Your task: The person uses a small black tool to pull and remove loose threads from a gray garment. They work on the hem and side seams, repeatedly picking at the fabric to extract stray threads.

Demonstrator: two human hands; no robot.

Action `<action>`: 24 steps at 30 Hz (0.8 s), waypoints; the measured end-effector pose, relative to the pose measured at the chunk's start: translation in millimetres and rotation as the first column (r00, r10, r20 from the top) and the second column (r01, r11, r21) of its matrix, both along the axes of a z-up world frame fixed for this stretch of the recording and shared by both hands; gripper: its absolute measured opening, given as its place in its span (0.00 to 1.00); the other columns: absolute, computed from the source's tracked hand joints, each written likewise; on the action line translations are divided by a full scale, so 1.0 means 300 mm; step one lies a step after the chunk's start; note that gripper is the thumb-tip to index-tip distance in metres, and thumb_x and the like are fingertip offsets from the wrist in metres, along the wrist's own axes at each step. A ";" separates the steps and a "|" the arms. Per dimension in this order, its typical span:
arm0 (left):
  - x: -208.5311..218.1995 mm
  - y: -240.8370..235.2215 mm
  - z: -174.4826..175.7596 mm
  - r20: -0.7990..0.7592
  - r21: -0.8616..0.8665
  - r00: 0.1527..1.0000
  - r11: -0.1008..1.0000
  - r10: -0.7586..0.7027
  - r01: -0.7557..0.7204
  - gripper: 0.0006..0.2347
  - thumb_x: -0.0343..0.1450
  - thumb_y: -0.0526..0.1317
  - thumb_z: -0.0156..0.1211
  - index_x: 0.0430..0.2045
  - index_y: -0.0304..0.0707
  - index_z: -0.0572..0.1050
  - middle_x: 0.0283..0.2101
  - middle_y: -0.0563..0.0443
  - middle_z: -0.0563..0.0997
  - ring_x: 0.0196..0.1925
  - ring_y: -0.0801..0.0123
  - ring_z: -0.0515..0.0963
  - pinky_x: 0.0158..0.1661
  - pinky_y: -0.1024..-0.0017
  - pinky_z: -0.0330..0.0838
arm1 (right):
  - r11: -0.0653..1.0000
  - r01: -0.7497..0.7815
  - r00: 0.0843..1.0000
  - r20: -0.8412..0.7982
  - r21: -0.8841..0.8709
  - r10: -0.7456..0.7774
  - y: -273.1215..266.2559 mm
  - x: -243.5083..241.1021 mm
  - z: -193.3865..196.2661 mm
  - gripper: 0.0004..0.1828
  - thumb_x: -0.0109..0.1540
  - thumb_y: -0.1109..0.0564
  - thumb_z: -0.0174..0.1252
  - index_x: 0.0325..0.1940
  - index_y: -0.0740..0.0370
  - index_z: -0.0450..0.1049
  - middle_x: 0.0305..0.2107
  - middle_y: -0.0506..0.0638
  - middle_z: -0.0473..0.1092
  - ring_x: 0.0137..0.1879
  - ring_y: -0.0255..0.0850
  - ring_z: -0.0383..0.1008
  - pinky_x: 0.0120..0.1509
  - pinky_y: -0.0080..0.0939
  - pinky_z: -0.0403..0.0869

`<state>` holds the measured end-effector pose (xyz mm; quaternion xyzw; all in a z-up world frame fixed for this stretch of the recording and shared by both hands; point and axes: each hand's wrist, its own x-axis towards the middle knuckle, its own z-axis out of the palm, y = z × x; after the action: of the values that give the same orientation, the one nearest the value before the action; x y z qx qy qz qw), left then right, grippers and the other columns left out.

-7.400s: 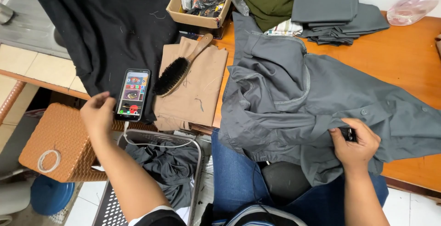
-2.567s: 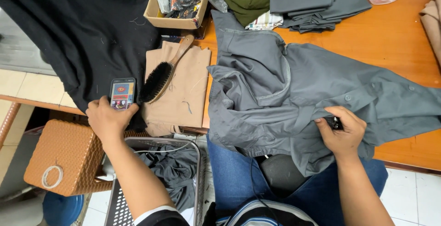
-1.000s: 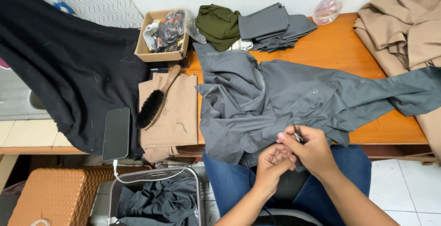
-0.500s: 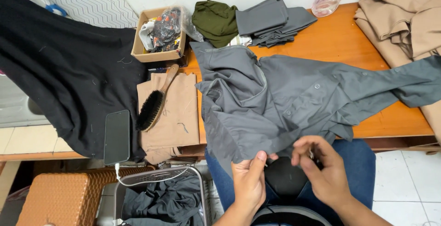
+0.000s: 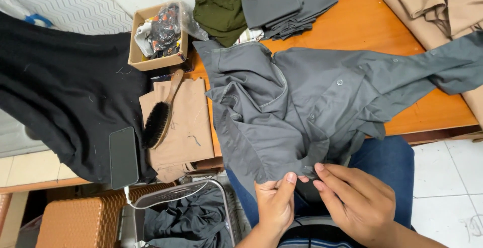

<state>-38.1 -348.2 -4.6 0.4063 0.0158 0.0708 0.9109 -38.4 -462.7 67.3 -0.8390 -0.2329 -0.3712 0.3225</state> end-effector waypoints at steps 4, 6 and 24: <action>0.002 -0.008 0.009 0.012 0.053 1.000 0.999 0.004 -0.004 0.05 0.62 0.30 0.54 0.13 0.29 0.72 0.21 0.45 0.76 0.23 0.64 0.75 0.31 0.69 0.71 | 1.000 0.016 1.000 0.025 -0.005 -0.016 -0.010 0.001 0.001 0.07 0.51 0.64 0.57 0.33 0.67 0.71 0.28 0.53 0.71 0.28 0.37 0.72 0.31 0.31 0.71; 0.000 -0.012 0.002 0.011 0.079 1.000 0.997 0.003 -0.004 0.04 0.62 0.31 0.56 0.17 0.28 0.73 0.21 0.45 0.76 0.24 0.65 0.76 0.31 0.70 0.72 | 1.000 0.003 0.998 0.063 -0.025 -0.001 -0.013 0.005 0.006 0.07 0.51 0.63 0.57 0.32 0.67 0.71 0.27 0.52 0.71 0.26 0.36 0.70 0.29 0.30 0.70; -0.002 -0.014 -0.009 0.007 0.049 1.000 0.999 0.002 -0.002 0.06 0.62 0.30 0.55 0.13 0.28 0.72 0.20 0.46 0.75 0.23 0.66 0.74 0.29 0.71 0.72 | 0.999 0.030 0.999 0.040 -0.025 -0.029 -0.026 -0.001 0.012 0.04 0.51 0.64 0.54 0.29 0.67 0.72 0.25 0.52 0.71 0.26 0.37 0.70 0.28 0.31 0.69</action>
<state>-38.8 -352.5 -7.4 0.4282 0.0114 0.0734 0.9006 -38.7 -470.4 71.1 -0.8390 -0.2312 -0.3894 0.3017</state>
